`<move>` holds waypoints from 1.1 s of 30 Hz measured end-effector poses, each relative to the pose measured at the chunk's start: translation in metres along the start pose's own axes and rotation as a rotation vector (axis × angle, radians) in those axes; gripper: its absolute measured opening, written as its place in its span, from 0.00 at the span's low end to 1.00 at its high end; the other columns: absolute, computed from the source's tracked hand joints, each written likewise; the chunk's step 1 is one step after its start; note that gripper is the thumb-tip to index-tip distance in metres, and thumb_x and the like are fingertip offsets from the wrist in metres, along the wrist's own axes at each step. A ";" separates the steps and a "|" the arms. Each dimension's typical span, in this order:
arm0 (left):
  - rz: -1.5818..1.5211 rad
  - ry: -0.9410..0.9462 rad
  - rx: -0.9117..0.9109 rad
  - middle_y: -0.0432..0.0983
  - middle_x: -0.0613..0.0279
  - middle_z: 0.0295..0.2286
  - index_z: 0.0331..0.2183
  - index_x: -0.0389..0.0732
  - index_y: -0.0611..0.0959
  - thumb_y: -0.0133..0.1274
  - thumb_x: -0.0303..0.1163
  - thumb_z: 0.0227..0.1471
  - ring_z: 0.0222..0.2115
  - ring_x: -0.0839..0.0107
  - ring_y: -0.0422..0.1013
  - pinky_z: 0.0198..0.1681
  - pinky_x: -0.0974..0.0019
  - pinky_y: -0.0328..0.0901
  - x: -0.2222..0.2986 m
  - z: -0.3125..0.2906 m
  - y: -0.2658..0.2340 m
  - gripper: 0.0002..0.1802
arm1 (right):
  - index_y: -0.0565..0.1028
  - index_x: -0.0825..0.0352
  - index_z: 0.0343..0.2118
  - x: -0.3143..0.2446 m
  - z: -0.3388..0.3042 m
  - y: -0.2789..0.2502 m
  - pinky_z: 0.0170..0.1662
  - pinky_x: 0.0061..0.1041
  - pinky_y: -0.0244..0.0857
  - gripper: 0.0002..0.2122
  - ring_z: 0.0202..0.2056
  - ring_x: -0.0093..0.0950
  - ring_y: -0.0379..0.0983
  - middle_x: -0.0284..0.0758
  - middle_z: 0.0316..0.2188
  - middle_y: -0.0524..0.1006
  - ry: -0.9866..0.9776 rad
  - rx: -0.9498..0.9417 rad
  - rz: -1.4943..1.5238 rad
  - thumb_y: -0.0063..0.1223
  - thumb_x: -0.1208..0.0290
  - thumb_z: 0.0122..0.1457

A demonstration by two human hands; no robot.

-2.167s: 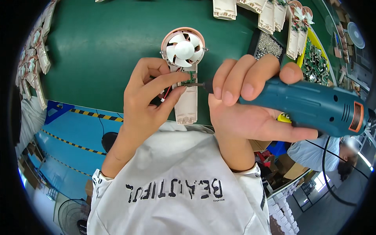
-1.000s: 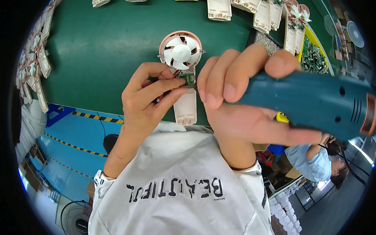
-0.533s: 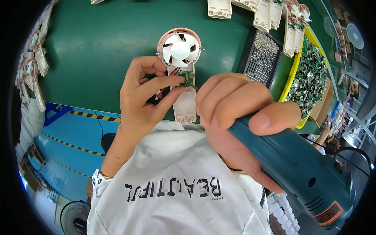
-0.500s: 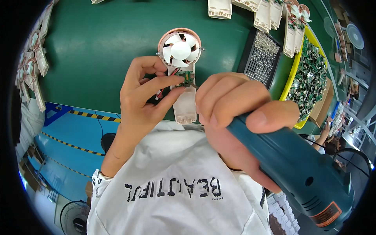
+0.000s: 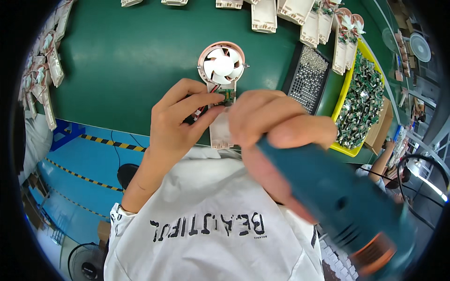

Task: Assembling the internal components of handheld fans, including connecting wiring and securing parts using an electric screwdriver.

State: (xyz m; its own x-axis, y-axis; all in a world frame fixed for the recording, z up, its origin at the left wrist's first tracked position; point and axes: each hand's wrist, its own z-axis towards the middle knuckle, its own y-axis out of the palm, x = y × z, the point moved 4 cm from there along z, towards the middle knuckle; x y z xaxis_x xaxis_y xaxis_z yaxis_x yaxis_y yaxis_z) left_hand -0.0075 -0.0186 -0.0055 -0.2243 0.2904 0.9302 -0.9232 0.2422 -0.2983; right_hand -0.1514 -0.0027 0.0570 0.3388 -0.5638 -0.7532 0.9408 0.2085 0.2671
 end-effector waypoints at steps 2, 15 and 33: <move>-0.008 -0.025 -0.012 0.72 0.63 0.28 0.31 0.39 0.84 0.64 0.23 0.40 0.23 0.69 0.71 0.25 0.68 0.66 0.004 0.001 -0.003 0.11 | 0.65 0.64 0.48 -0.016 -0.002 -0.004 0.24 0.28 0.57 0.38 0.21 0.29 0.66 0.37 0.27 0.69 -0.039 0.218 0.073 0.46 0.29 0.49; -0.187 -0.209 0.178 0.75 0.59 0.32 0.36 0.34 0.82 0.56 0.19 0.50 0.29 0.73 0.72 0.28 0.73 0.67 0.005 -0.002 0.000 0.08 | 0.70 0.74 0.47 0.017 -0.065 -0.015 0.13 0.16 0.52 0.17 0.11 0.15 0.61 0.31 0.23 0.75 1.116 0.692 -0.150 0.58 0.75 0.57; -0.465 -0.123 0.199 0.75 0.59 0.33 0.34 0.33 0.84 0.58 0.17 0.48 0.31 0.78 0.71 0.31 0.78 0.66 0.044 0.016 0.040 0.08 | 0.72 0.69 0.37 -0.025 -0.062 -0.043 0.16 0.15 0.56 0.10 0.14 0.14 0.63 0.29 0.22 0.74 0.904 0.845 -0.164 0.61 0.78 0.53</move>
State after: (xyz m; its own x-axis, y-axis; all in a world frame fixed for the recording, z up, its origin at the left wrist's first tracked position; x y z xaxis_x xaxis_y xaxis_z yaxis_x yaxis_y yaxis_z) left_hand -0.0596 -0.0113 0.0270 0.2001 0.0798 0.9765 -0.9727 0.1359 0.1882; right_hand -0.2007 0.0524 0.0274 0.4060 0.2864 -0.8678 0.7948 -0.5793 0.1807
